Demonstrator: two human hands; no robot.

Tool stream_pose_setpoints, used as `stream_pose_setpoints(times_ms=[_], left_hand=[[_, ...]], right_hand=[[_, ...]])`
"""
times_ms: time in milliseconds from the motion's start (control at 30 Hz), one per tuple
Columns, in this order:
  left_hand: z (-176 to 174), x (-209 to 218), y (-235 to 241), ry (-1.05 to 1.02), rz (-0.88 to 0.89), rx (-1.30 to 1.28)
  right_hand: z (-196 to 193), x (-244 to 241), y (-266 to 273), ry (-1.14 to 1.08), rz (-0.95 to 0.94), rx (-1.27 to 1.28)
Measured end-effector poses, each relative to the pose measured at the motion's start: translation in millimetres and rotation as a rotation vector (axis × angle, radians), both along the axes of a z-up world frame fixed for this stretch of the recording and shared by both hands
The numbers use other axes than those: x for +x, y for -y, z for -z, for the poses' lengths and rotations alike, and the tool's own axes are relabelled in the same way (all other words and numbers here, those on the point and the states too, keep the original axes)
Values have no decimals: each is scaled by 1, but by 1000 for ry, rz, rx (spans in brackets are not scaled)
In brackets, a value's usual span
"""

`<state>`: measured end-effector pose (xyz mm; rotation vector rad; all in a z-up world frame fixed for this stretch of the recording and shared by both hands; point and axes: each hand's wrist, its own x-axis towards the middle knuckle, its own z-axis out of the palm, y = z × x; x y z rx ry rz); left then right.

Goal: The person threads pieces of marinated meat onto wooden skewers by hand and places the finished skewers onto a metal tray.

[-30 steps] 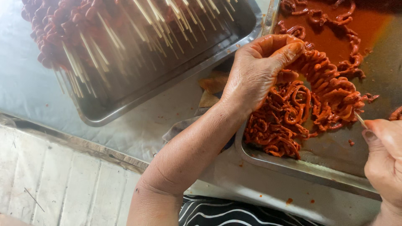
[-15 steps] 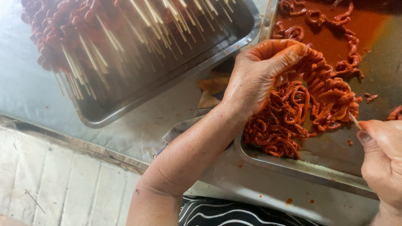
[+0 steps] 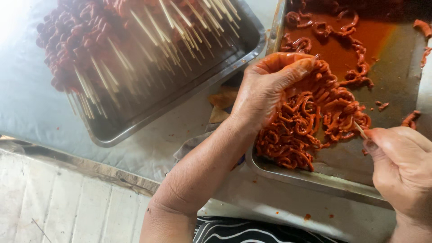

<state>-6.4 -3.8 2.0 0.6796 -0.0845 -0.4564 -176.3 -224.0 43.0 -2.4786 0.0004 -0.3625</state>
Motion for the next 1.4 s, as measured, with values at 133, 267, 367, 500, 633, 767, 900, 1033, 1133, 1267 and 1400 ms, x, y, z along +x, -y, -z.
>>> stream_pose_setpoints(times_ms=[133, 267, 367, 500, 633, 767, 900, 1033, 1133, 1267, 1400], left_hand=[[-7, 9, -13, 73, 108, -32], [-12, 7, -17, 192, 204, 3], [-12, 5, -19, 297, 256, 28], [-10, 6, -16, 355, 206, 229], [-7, 10, -11, 376, 182, 299], [-4, 10, -10, 385, 161, 328], [-3, 8, -4, 399, 95, 321], [-1, 4, -1, 444, 34, 406], [-3, -1, 1, 456, -29, 461], [-3, -10, 4, 436, -77, 524], [3, -14, 7, 406, -145, 583]], right_hand=[[-5, 4, 5, -81, 39, 230], [3, 2, 14, -75, 15, 444], [10, 0, 18, -55, 0, 484], [10, 0, 20, -37, -1, 445], [6, 0, 16, -32, 14, 272], [7, -1, 16, -22, 5, 151], [14, -3, 22, 39, -73, 101], [27, -8, 32, 63, -104, 86], [35, -11, 35, 91, -129, 106], [34, -13, 35, 49, -107, 112], [30, -15, 32, -38, -48, 133]])
